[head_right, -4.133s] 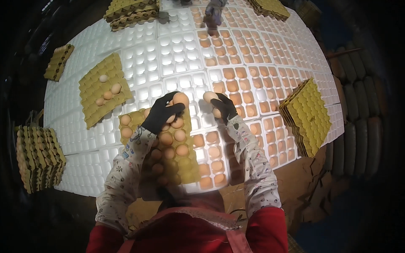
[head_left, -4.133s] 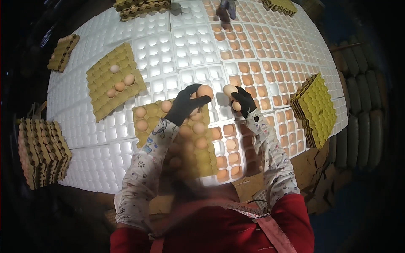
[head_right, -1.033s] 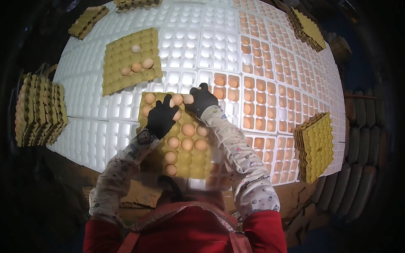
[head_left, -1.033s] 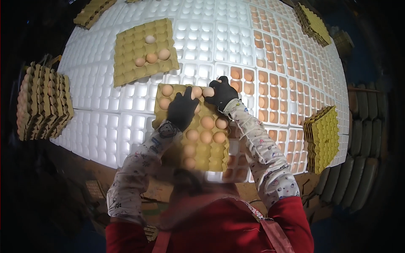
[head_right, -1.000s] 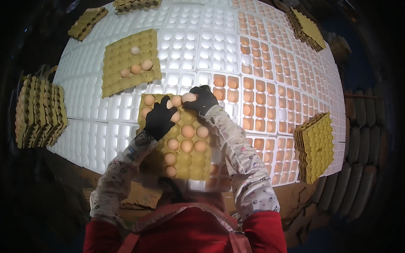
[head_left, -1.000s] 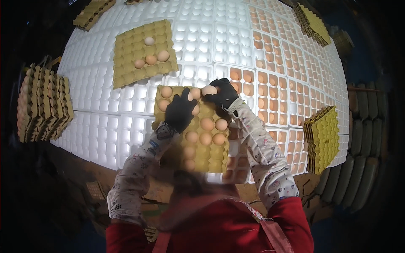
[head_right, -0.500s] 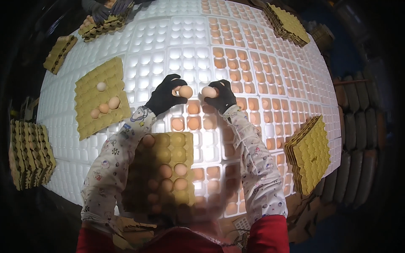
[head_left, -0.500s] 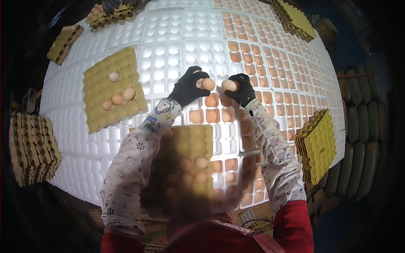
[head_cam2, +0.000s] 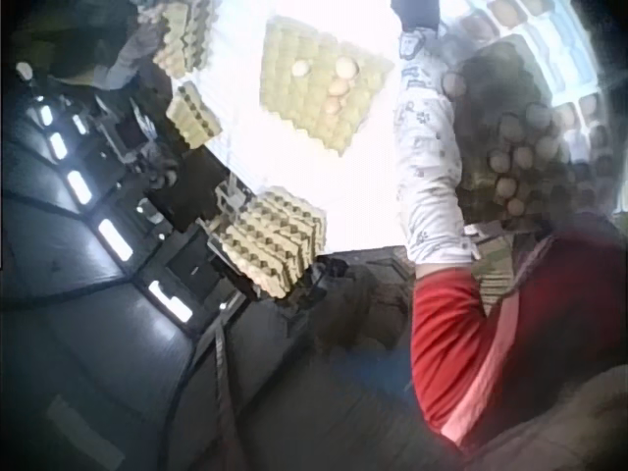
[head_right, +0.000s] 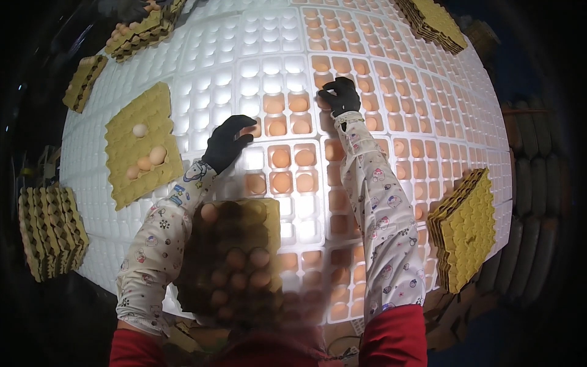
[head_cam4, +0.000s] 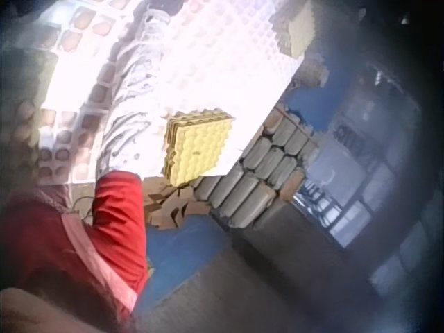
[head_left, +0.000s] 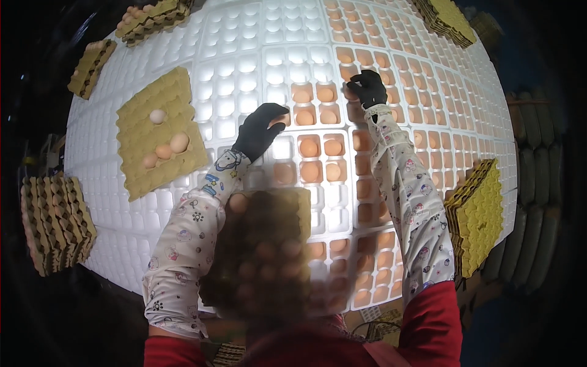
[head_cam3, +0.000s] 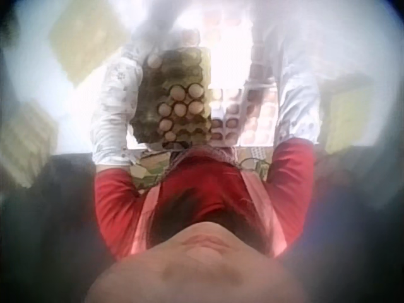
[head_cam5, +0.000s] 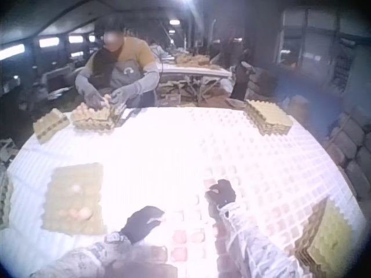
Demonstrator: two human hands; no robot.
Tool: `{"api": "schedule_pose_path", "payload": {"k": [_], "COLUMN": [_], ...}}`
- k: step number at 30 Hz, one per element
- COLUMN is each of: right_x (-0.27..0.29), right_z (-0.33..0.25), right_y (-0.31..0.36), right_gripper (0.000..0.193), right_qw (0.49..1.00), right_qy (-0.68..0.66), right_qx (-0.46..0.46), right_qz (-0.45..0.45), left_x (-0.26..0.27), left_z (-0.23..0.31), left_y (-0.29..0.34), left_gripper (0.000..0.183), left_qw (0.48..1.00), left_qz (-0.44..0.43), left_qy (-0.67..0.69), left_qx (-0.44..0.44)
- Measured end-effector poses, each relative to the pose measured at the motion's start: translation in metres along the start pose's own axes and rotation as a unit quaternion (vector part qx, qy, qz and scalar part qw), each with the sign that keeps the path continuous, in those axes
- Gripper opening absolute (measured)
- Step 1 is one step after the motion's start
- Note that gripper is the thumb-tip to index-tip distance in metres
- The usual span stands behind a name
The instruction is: The person sorts eggs by hand, moving them from a yellow tray into a white tray, and then transfers eggs between cardboard trays and the white trays.
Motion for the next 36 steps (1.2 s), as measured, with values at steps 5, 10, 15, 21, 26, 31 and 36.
{"api": "schedule_pose_path", "payload": {"k": [5,10,15,21,26,31,36], "right_x": [-0.007,0.092,0.104,0.116,0.119,0.114,0.079], "right_z": [-0.043,-0.168,-0.25,-0.256,-0.224,-0.296,-0.308], "right_y": [0.053,0.187,0.288,0.277,0.284,0.278,0.288], "right_gripper": [0.022,0.028,0.026,0.031,0.035,0.021,0.021], "right_qw": [0.952,0.887,0.867,0.863,0.676,0.871,0.792], "right_qy": [-0.251,-0.237,0.163,0.063,-0.561,0.067,0.122], "right_qx": [-0.122,-0.044,0.173,0.16,-0.19,0.282,0.424], "right_qz": [-0.122,-0.395,-0.439,-0.475,-0.439,-0.397,-0.423], "left_x": [0.06,0.045,0.053,0.047,0.031,0.018,0.034], "left_z": [0.039,0.053,0.078,0.082,0.109,0.101,0.1], "left_y": [0.121,0.165,0.181,0.269,0.3,0.31,0.309], "left_gripper": [0.036,0.031,0.019,0.03,0.029,0.029,0.03], "left_qw": [0.988,0.958,0.971,0.846,0.97,0.977,0.994], "left_qz": [-0.013,-0.114,-0.034,0.211,-0.111,-0.094,-0.075], "left_qy": [-0.152,-0.262,-0.236,0.466,0.184,-0.172,-0.024], "left_qx": [-0.008,-0.004,-0.035,0.149,0.113,0.087,0.076]}}
Point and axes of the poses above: each hand's wrist, its own y-axis away from the middle knuckle, its own x-axis out of the back of the hand, z = x × y, the point moved 4 cm from there along -y, towards the middle knuckle, and after that the axes turned 14 degrees about y, right-handed, at the moved point
